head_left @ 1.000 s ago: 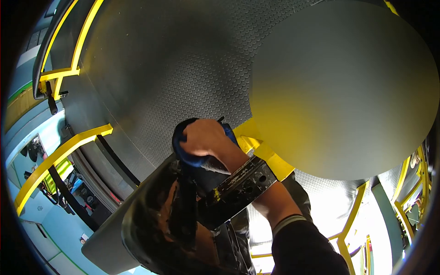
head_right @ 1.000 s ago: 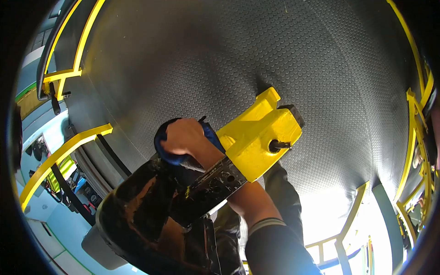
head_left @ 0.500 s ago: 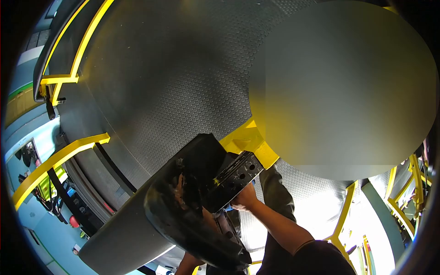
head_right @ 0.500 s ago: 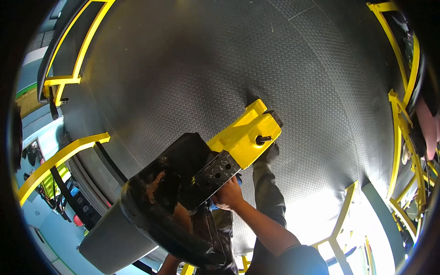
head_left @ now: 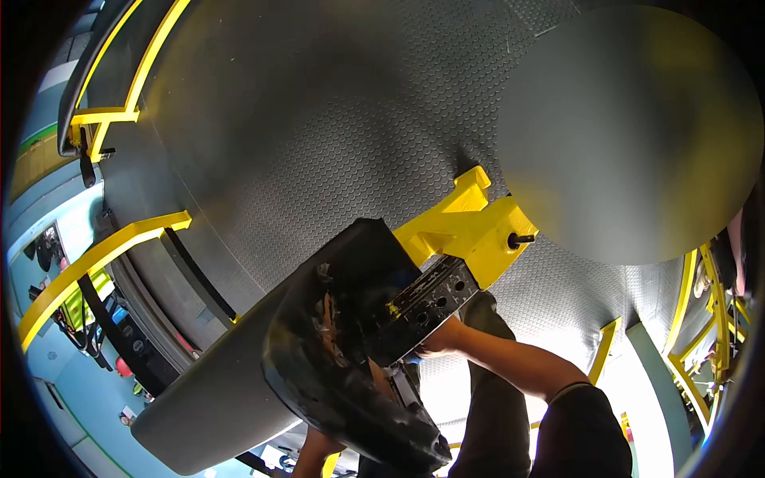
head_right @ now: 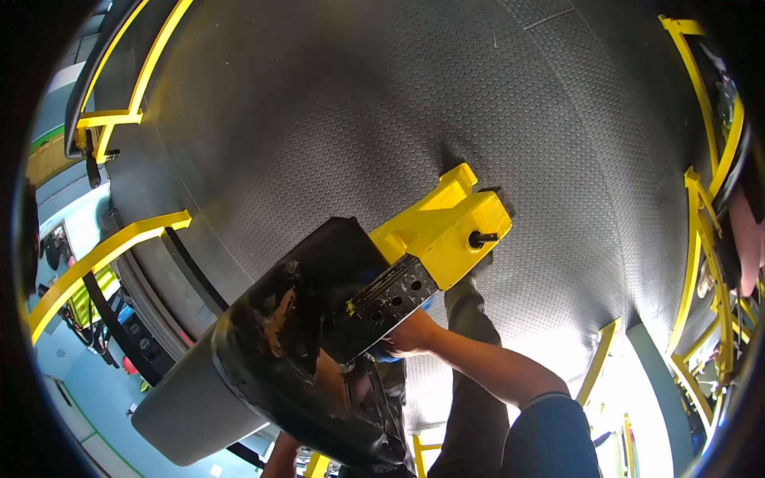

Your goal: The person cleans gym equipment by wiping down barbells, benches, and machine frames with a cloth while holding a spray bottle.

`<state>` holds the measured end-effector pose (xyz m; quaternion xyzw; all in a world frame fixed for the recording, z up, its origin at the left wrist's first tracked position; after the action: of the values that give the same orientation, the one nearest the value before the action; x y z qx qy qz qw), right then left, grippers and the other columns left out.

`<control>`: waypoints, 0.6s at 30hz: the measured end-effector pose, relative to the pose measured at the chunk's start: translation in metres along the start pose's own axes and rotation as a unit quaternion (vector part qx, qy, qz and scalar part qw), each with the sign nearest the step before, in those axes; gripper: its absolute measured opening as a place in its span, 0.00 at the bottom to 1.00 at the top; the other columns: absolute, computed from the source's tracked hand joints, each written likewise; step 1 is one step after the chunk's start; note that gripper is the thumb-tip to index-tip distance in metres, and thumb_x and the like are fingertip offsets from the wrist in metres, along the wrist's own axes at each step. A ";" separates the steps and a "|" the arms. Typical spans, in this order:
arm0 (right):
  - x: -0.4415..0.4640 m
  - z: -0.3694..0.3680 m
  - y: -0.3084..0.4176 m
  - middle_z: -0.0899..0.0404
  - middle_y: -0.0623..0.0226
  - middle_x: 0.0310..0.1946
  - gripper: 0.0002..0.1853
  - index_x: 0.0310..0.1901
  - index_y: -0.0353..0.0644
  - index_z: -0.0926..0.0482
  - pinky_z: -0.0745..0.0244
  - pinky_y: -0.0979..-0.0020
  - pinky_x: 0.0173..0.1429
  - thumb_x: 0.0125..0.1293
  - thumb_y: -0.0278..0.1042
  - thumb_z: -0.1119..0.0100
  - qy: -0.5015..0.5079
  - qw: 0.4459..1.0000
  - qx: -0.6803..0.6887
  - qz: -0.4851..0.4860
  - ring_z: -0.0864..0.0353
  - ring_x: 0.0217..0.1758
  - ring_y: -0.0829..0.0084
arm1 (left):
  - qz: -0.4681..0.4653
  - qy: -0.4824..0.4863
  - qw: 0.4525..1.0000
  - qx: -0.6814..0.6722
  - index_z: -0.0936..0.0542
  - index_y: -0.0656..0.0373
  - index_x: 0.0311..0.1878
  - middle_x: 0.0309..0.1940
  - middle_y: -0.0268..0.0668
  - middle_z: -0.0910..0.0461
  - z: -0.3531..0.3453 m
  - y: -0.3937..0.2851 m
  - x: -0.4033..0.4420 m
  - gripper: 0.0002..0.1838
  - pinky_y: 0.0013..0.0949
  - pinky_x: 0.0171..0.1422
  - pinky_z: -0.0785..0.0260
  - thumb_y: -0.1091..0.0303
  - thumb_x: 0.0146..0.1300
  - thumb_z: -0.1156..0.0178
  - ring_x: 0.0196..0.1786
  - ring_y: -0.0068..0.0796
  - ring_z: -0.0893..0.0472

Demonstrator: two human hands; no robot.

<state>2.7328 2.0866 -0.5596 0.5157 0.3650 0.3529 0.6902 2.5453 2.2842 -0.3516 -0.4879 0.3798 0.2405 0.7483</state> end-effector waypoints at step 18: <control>-0.019 -0.067 -0.016 0.19 0.59 0.44 0.24 0.58 0.38 0.30 0.26 0.62 0.54 0.64 0.43 0.46 -0.548 0.500 0.524 -0.417 0.19 0.47 0.62 | -0.073 -0.049 0.992 -0.090 0.32 0.65 0.58 0.51 0.49 0.25 0.001 -0.059 0.012 0.29 0.42 0.60 0.31 0.73 0.51 0.39 0.55 0.44 0.24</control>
<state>2.6673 2.0968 -0.5857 0.6609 0.2044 -0.5857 0.4224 2.5962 2.2607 -0.3284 -0.5678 0.2829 0.2416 0.7343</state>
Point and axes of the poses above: each hand's wrist, its own x-axis towards the middle knuckle, its own z-axis out of the back of the hand, y = z × x, the point moved 1 cm from there along x, towards the middle knuckle
